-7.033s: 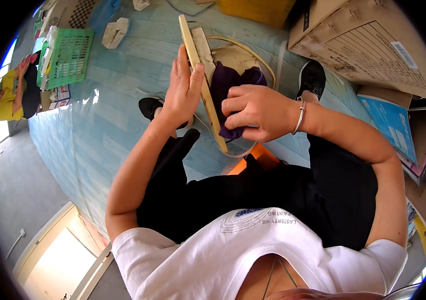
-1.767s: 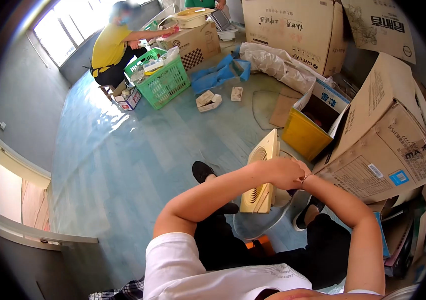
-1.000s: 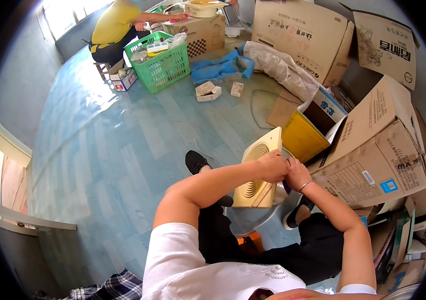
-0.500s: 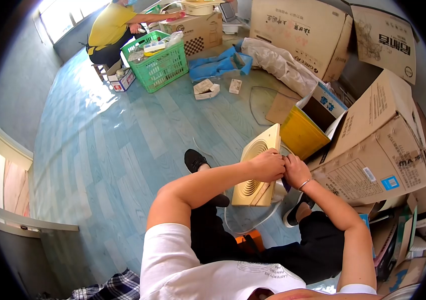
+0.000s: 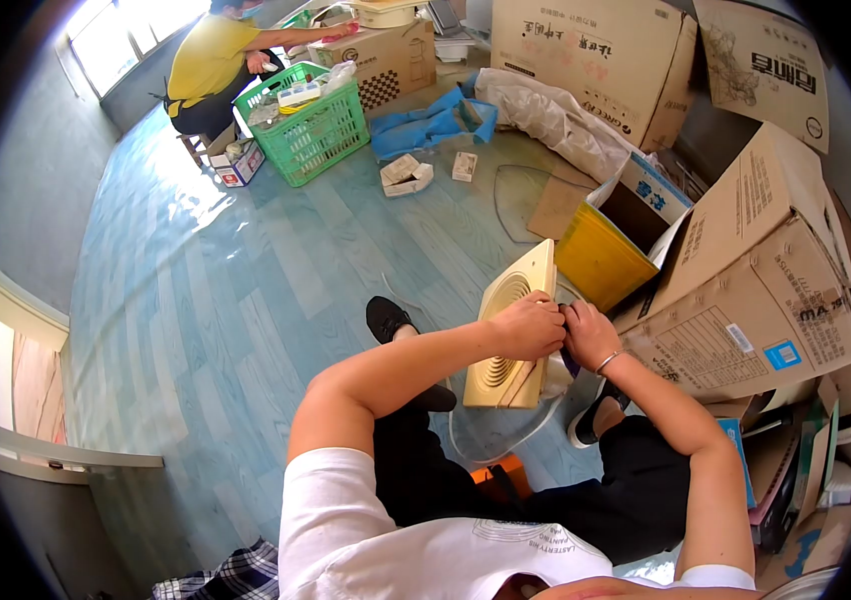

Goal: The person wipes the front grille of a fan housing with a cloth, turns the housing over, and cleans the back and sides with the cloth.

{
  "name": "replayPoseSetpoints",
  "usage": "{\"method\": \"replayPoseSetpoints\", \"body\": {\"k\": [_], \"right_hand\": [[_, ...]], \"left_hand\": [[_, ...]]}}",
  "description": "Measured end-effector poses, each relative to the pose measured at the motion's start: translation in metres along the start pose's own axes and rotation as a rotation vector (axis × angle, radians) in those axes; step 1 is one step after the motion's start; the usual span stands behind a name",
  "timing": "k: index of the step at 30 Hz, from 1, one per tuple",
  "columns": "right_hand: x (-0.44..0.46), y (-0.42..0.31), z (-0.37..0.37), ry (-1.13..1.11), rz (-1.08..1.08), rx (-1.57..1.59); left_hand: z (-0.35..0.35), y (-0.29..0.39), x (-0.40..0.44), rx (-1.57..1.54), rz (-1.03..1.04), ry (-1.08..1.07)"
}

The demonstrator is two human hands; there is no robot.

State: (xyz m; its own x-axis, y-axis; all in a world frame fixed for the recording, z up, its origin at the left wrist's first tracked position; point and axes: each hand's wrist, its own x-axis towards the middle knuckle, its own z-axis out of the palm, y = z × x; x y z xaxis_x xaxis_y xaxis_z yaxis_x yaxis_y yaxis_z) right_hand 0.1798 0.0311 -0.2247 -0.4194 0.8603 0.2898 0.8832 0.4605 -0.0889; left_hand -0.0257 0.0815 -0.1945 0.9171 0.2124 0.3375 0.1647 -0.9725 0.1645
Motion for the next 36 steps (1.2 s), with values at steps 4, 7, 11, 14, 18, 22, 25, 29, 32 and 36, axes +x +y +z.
{"method": "replayPoseSetpoints", "body": {"k": [4, 7, 11, 14, 18, 22, 25, 29, 32, 36], "right_hand": [[-0.0002, 0.0007, 0.0008, 0.001, 0.002, -0.005], [-0.0003, 0.0008, 0.0006, -0.003, 0.006, -0.008], [-0.0002, 0.0011, 0.0012, -0.010, 0.012, -0.013], [-0.0006, 0.0004, 0.0005, -0.014, 0.016, -0.007], [-0.0006, 0.0007, 0.0003, -0.015, 0.017, -0.009], [-0.0010, 0.0010, 0.0001, -0.020, 0.017, -0.003], [-0.0018, 0.0021, 0.0022, -0.018, 0.021, 0.000], [-0.0019, 0.0013, 0.0007, -0.015, 0.021, 0.003], [-0.0010, 0.0009, -0.0003, -0.020, 0.020, 0.009], [-0.0016, 0.0008, -0.0004, -0.017, 0.021, 0.012]], "left_hand": [[-0.0028, 0.0010, -0.0001, -0.017, 0.001, 0.000], [-0.0028, 0.0011, 0.0010, -0.020, -0.005, -0.013], [-0.0014, 0.0001, 0.0014, -0.012, -0.009, -0.030], [-0.0016, 0.0002, 0.0012, -0.012, -0.012, -0.034], [-0.0027, 0.0011, 0.0010, -0.014, -0.013, -0.028], [-0.0016, 0.0009, 0.0012, -0.001, -0.018, -0.030], [-0.0023, 0.0012, 0.0013, -0.004, -0.015, -0.029], [-0.0029, 0.0014, 0.0010, -0.006, -0.016, -0.030], [-0.0031, 0.0016, 0.0011, -0.010, -0.015, -0.031], [-0.0038, 0.0019, 0.0009, -0.023, -0.015, -0.030]]}}
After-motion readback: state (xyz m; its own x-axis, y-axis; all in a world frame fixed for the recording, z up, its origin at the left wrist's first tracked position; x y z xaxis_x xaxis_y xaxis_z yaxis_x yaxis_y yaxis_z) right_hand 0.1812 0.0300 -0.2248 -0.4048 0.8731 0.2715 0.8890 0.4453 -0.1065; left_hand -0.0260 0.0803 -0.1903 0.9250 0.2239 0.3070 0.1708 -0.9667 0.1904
